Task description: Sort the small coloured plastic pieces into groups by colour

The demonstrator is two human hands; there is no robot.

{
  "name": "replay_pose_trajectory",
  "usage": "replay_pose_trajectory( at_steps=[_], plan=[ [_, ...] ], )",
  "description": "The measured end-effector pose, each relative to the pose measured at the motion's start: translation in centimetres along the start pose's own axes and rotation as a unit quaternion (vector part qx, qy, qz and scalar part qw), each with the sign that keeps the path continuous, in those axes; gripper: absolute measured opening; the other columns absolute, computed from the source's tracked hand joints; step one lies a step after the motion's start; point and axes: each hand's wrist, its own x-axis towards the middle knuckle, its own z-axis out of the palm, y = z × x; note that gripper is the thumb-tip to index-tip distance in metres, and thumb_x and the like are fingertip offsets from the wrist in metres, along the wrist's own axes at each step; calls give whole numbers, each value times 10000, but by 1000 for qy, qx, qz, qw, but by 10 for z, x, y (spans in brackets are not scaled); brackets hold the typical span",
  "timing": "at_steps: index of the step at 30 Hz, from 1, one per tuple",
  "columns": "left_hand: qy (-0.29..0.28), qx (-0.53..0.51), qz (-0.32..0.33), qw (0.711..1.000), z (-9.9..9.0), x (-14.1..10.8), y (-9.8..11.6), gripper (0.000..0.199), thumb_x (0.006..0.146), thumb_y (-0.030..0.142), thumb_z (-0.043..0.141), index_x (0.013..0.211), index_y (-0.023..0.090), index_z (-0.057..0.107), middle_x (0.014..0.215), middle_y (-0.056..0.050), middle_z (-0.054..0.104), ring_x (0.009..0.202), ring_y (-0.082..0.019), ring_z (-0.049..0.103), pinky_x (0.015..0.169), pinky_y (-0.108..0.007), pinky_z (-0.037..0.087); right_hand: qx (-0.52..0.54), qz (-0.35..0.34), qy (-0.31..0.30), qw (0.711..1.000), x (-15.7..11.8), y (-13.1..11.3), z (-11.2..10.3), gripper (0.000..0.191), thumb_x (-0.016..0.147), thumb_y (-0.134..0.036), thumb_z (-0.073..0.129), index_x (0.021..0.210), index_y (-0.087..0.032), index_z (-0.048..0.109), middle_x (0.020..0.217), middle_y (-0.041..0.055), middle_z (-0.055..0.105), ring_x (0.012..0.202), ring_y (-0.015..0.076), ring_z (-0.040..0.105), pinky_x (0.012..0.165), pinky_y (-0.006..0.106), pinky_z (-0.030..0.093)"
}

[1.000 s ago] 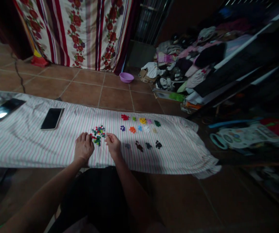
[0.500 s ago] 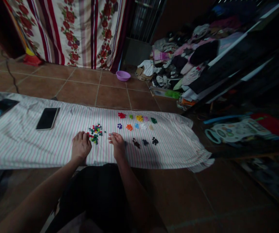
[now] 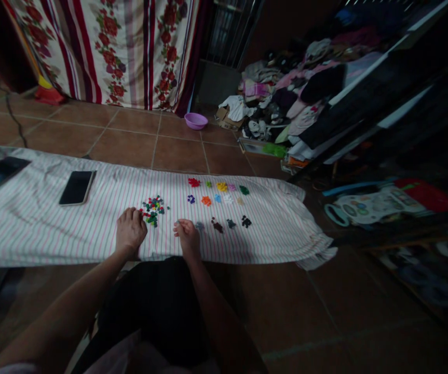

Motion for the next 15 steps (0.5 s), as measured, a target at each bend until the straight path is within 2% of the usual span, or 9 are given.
replay_pose_trajectory(
  at_steps=[6, 11, 15],
  plan=[
    [17, -81, 19, 996, 2, -1, -7, 198, 815, 209, 386, 943, 170, 532, 1090, -161, 579, 1169, -280, 487, 992, -464, 403, 15, -12, 2, 1000, 1, 7, -8, 238, 745, -372, 611, 908, -199, 608, 775, 7, 712, 642, 138, 670, 617, 266, 550],
    [18, -124, 43, 991, 0, -14, -14, 161, 782, 249, 410, 885, 203, 525, 1025, -123, 591, 1177, -273, 496, 1021, -476, 416, 46, -28, 14, 998, 2, 10, -2, 258, 720, -407, 640, 870, -201, 601, 739, -5, 692, 614, 129, 653, 599, 252, 547],
    [27, -156, -6, 987, -8, -38, -20, 172, 768, 260, 424, 880, 208, 543, 1121, -132, 587, 1125, -247, 547, 999, -434, 466, 63, -35, 29, 997, 0, 12, -2, 265, 712, -424, 627, 849, -200, 591, 718, -1, 668, 615, 136, 642, 553, 246, 538]
  ],
)
